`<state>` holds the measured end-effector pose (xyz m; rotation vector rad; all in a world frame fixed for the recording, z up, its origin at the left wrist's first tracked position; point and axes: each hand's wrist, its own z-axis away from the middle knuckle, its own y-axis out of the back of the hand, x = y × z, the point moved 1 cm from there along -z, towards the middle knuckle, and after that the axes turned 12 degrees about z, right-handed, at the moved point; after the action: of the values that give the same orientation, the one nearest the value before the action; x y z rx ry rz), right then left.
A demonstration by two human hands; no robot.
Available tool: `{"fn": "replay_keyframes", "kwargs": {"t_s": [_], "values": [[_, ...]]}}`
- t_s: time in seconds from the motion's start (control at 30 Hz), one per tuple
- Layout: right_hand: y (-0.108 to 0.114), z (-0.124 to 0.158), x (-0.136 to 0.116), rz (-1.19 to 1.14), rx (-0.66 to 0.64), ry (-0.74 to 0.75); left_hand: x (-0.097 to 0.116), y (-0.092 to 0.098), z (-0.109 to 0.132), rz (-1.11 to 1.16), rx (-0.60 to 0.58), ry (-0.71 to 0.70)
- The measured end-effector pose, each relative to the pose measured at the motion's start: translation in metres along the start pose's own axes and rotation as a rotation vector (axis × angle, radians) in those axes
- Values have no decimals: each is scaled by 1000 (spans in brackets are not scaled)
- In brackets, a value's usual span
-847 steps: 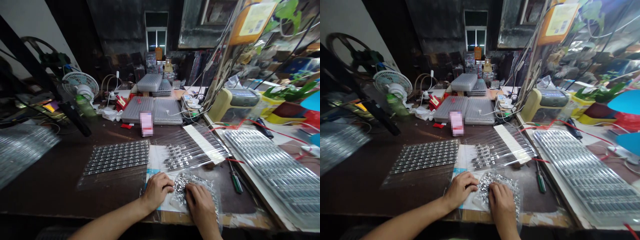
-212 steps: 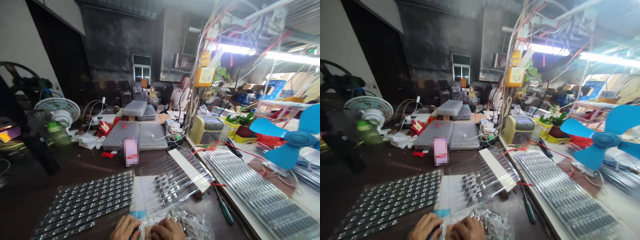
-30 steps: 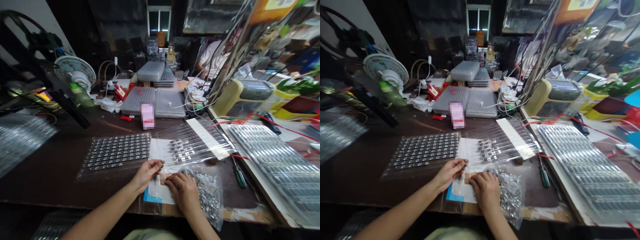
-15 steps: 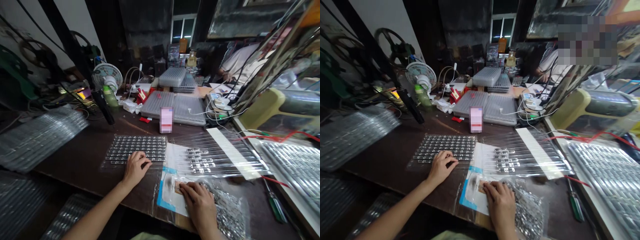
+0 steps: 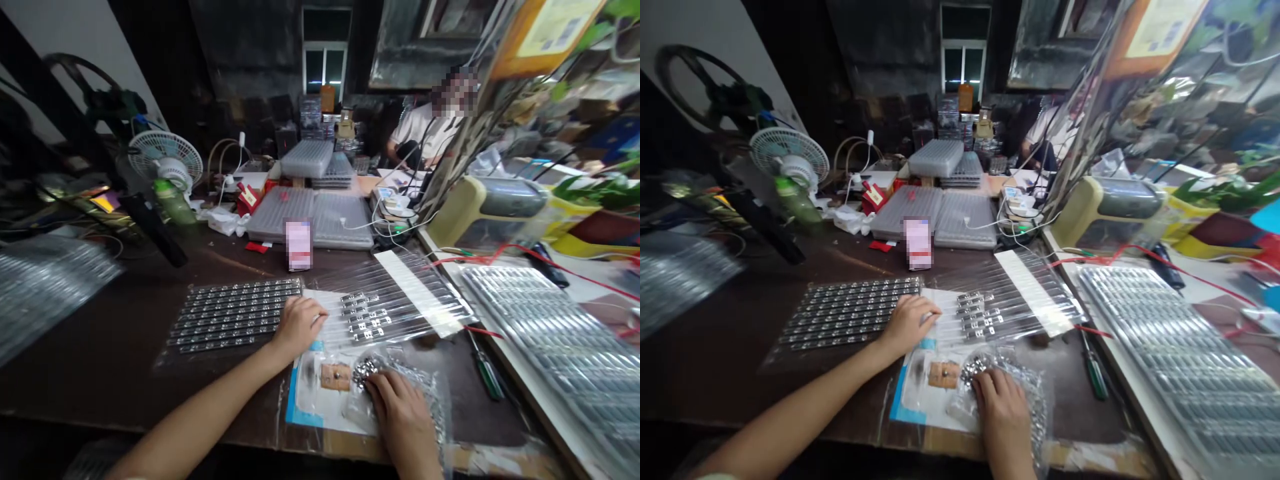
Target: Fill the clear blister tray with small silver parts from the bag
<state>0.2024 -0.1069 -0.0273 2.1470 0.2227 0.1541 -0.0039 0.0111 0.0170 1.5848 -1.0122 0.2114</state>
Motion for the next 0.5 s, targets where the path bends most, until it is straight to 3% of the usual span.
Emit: {"fn": "replay_keyframes", "kwargs": {"t_s": [0.13, 0.23, 0.33, 0.5], "values": [[0, 2, -2, 12, 12, -33, 7, -27, -45, 25, -14, 25], [-3, 5, -1, 35, 26, -69, 2, -38, -64, 34, -3, 45], [-4, 7, -1, 44, 38, -86, -4, -40, -68, 47, -28, 62], [5, 8, -3, -1, 5, -62, -13, -33, -57, 61, -35, 80]]}}
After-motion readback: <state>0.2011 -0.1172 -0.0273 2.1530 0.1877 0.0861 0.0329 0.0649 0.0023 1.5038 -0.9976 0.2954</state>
